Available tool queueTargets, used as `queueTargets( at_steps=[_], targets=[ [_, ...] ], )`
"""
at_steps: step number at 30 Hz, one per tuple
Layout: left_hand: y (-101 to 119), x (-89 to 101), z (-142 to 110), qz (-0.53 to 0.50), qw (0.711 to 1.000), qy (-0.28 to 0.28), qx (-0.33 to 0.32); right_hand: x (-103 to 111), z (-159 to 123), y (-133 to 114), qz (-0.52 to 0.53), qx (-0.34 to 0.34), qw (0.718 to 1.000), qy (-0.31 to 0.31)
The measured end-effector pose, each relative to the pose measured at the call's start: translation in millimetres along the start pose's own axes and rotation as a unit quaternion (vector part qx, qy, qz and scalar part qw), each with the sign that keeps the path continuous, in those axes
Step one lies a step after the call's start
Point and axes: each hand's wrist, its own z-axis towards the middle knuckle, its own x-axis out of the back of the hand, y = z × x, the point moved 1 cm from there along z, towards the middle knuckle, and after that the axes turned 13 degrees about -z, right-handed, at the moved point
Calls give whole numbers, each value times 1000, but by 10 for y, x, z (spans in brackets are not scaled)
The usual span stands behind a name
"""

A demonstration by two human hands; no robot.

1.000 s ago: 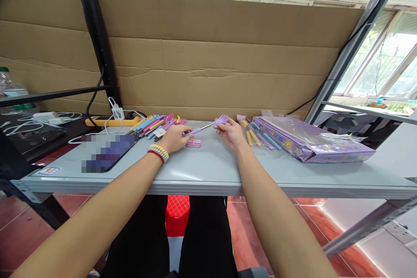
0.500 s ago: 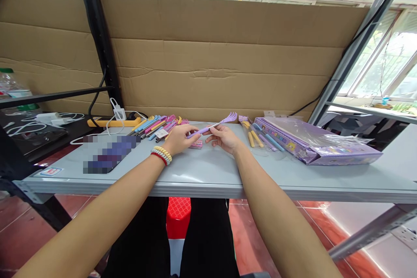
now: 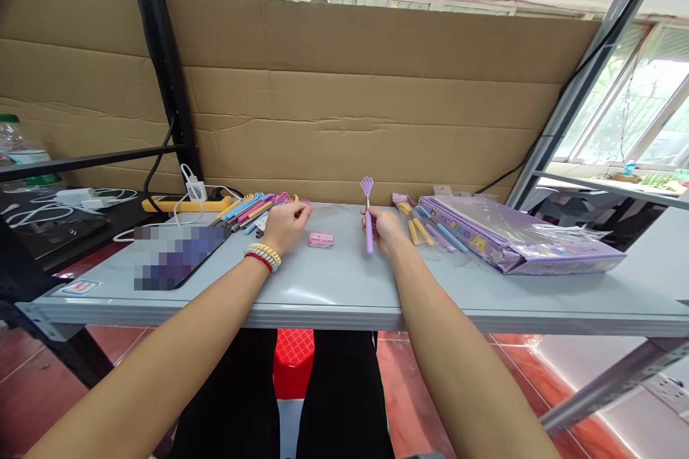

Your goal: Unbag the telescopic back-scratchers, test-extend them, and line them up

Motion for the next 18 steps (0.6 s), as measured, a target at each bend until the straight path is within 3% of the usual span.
queueTargets(
  at_steps=[5, 12, 14, 18],
  targets=[
    [-34, -18, -4, -8, 998, -35, 44, 19, 56, 45, -87, -40, 995, 6],
    [-69, -44, -12, 12, 996, -67, 62, 32, 100, 105, -197, 0, 980, 18],
    [-73, -45, -12, 38, 995, -74, 61, 39, 110, 125, -282, 21, 959, 31],
    [-61, -10, -10, 79, 994, -53, 57, 23, 82, 125, -470, 66, 879, 39]
  ],
)
